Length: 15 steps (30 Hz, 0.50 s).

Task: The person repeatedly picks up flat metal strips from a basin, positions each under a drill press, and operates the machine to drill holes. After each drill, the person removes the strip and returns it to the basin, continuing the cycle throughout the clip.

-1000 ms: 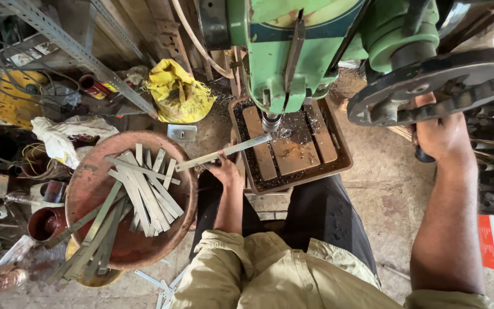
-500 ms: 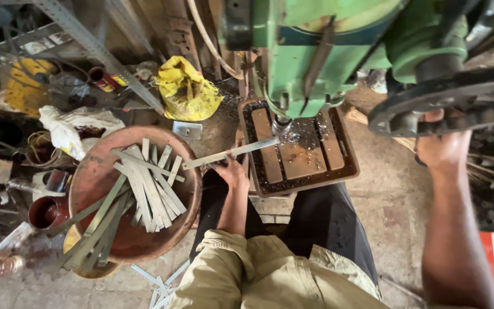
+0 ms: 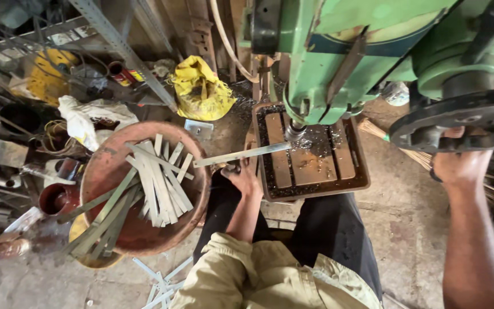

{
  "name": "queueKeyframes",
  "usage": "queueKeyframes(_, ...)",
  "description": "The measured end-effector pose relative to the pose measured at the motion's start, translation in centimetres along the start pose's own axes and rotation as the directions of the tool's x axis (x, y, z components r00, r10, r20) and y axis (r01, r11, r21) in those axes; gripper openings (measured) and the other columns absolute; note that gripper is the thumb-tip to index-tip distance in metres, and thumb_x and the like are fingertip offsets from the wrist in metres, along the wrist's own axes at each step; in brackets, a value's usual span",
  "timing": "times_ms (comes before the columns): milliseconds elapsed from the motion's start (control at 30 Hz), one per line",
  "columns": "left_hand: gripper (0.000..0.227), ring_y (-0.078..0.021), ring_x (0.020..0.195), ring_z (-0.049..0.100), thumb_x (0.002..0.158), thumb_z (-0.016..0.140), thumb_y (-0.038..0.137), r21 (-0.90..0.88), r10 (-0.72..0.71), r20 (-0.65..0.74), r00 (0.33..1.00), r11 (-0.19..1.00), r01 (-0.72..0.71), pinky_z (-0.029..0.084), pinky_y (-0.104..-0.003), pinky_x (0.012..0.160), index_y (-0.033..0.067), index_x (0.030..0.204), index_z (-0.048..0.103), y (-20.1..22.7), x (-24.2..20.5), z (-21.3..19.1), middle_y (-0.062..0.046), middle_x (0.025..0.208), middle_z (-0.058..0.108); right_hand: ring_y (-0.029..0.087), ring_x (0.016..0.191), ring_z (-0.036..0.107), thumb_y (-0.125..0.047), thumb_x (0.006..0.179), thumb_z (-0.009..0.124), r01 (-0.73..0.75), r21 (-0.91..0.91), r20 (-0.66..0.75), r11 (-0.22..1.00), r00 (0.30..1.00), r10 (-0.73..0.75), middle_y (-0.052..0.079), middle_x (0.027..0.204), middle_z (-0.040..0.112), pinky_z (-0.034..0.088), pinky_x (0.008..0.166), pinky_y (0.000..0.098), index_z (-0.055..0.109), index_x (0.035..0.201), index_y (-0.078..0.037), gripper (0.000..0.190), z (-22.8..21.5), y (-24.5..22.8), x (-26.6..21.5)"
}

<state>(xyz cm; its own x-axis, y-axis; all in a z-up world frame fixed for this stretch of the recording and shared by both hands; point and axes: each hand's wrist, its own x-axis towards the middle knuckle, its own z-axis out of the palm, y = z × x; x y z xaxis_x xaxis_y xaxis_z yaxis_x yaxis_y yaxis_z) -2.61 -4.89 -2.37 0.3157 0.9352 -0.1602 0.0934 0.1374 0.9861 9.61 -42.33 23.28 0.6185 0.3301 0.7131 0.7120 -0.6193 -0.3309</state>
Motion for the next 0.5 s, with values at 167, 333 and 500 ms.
queueKeyframes(167, 0.04, -0.0311, 0.112, 0.063, 0.1, 0.056, 0.038, 0.402, 0.178, 0.27, 0.946, 0.872, -0.279, 0.049, -0.051, 0.103, 0.0097, 0.129, 0.055, 4.8, -1.6, -1.0, -0.015, 0.117, 0.066, 0.037, 0.079, 0.06, -0.015, 0.126, 0.046, -0.064, 0.027, 0.032, 0.998, 0.997, 0.064, 0.017, 0.088, 0.063, 0.047, 0.076, 0.0447, 0.057, 0.096, 0.003, 0.036, 0.5, 1.9, -0.9)
queueKeyframes(333, 0.047, -0.0353, 0.114, 0.062, 0.105, 0.053, 0.053, 0.665, 0.037, 0.687, 0.726, 0.37, -0.648, 0.033, -0.068, 0.108, 0.0102, 0.122, 0.064, 8.6, 2.8, -0.4, -0.014, 0.124, 0.067, 0.034, 0.069, 0.059, -0.016, 0.127, 0.049, -0.06, 0.063, 0.037, 0.996, 0.998, 0.058, 0.015, 0.077, 0.059, 0.046, 0.069, 0.0439, 0.056, 0.091, 0.002, 0.041, 0.5, 1.9, -0.9)
queueKeyframes(500, 0.054, -0.0264, 0.101, 0.073, 0.092, 0.06, 0.066, 0.769, -0.244, 0.629, 0.739, 0.338, -0.543, 0.017, -0.072, 0.123, 0.0149, 0.108, 0.069, 9.2, 3.4, 0.8, -0.007, 0.105, 0.076, 0.033, 0.071, 0.06, -0.019, 0.128, 0.047, -0.031, 0.035, 0.055, 0.999, 0.998, 0.029, 0.014, 0.078, 0.059, 0.046, 0.07, 0.044, 0.056, 0.093, 0.001, 0.041, 0.4, 1.5, -0.4)
